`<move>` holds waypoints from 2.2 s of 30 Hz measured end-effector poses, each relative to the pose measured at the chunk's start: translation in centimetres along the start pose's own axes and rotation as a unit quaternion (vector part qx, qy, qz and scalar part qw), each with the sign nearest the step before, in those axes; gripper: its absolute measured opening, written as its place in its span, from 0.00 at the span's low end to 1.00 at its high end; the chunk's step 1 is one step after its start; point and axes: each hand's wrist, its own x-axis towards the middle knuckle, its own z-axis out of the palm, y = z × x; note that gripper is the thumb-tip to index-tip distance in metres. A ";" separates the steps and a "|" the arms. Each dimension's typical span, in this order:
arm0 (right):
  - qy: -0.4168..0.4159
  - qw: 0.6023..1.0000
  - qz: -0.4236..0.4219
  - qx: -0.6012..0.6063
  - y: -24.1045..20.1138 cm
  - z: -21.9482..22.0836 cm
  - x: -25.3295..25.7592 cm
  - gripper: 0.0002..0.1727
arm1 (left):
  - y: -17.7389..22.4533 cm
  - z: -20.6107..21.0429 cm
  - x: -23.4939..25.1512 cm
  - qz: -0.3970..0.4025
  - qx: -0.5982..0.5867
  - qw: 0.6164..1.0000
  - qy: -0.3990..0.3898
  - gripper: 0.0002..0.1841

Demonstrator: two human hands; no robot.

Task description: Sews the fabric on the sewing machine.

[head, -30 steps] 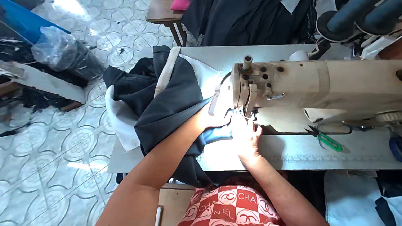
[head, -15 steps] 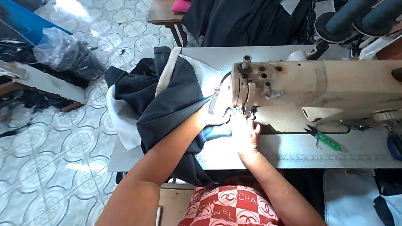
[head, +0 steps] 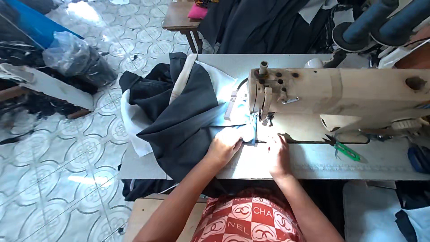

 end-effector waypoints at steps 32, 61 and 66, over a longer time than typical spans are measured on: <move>-0.110 0.990 0.084 0.040 -4.1 -1.1 0.5 0.13 | 2.8 -0.3 0.4 0.043 0.089 0.995 -0.018 0.11; -0.157 0.986 0.044 -0.019 -4.4 -1.9 1.0 0.14 | 2.5 -1.2 0.7 0.028 0.029 0.994 -0.101 0.16; -0.162 0.986 0.023 -0.044 -4.5 -2.2 1.1 0.13 | 2.1 -1.1 0.8 0.030 0.031 0.995 -0.088 0.15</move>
